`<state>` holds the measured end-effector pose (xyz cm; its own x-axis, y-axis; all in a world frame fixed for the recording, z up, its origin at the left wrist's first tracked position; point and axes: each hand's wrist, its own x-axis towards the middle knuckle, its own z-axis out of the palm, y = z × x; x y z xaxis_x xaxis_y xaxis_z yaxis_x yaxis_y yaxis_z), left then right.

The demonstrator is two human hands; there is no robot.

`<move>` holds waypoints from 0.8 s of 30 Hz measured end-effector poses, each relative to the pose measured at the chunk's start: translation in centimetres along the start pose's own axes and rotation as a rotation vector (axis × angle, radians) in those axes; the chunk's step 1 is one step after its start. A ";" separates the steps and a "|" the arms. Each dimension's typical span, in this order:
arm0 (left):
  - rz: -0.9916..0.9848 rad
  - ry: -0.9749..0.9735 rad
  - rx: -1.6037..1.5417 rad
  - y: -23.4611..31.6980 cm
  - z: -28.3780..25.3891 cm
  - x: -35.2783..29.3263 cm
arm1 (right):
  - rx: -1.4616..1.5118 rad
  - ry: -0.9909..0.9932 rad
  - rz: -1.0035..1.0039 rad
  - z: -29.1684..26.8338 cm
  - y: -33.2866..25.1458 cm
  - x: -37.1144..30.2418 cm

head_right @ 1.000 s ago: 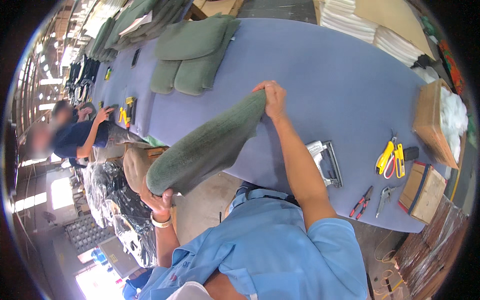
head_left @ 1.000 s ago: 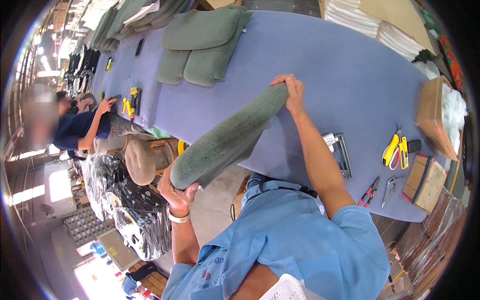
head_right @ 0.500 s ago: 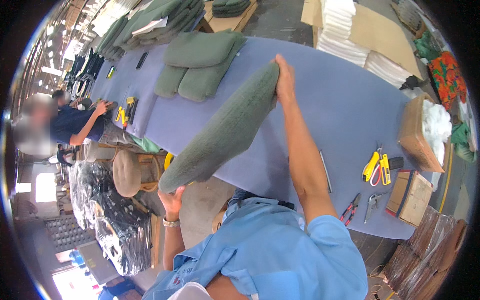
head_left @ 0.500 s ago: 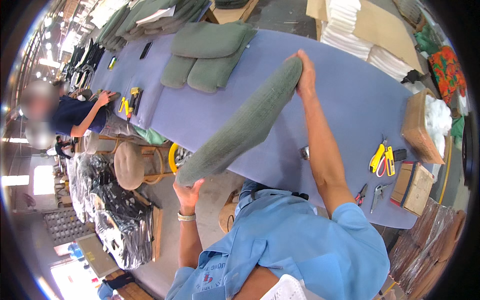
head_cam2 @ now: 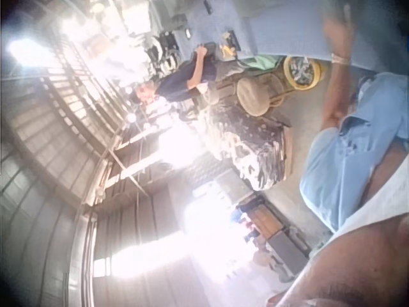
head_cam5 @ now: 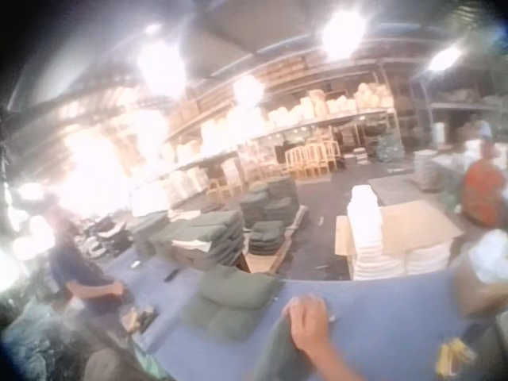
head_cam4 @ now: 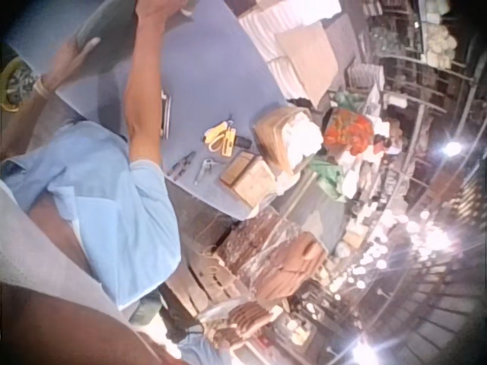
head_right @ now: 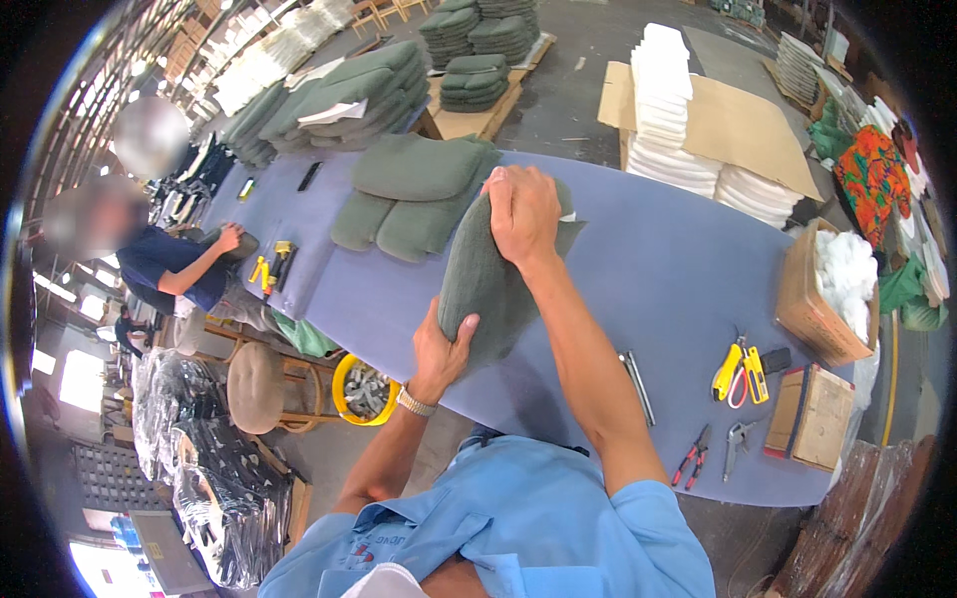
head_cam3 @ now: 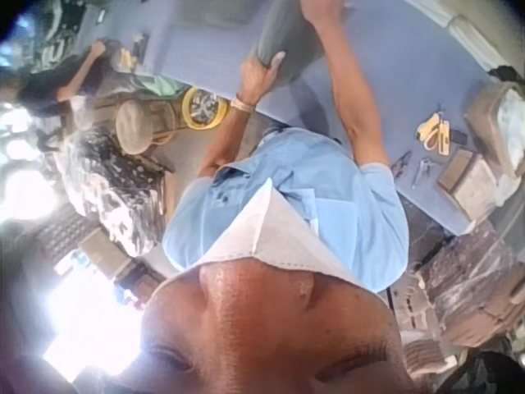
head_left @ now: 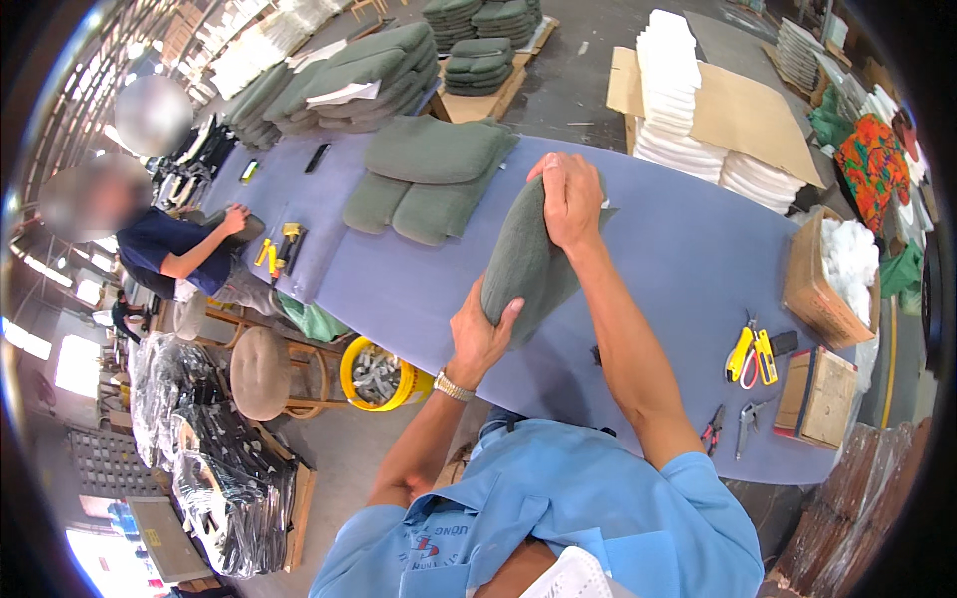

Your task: The person folds green fabric over foam inserts and secures the edges using a staple gun. They repeatedly pick up cushions, align the fabric, staple the sides, and place finished units on the table.

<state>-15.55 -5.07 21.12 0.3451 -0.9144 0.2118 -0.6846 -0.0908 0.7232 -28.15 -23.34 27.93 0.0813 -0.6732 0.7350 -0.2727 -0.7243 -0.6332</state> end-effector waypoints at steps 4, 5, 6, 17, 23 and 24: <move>0.149 0.180 -0.084 2.3 -2.6 3.5 | -0.152 0.048 -0.093 1.9 -4.0 -0.6; 0.172 0.200 -0.123 3.3 -4.1 4.3 | -0.124 0.006 -0.122 2.0 -5.1 -1.2; 0.200 0.215 -0.173 4.3 -5.4 4.8 | -0.107 -0.034 -0.153 1.7 -6.1 -1.6; 0.105 -0.011 -0.272 2.2 -15.5 -1.3 | 0.343 -1.023 0.205 -4.0 -5.2 1.2; -0.022 -0.014 0.068 5.4 -18.3 -2.9 | 0.678 -1.028 0.181 1.3 -9.2 -1.4; -0.033 -0.034 0.147 5.6 -18.7 -2.9 | 0.669 -1.025 0.157 1.8 -9.8 -1.7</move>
<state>-8.36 4.43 36.82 0.3488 -0.9226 0.1649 -0.7609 -0.1761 0.6246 -23.86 -15.40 32.47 0.8879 -0.3475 0.3013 0.1726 -0.3555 -0.9186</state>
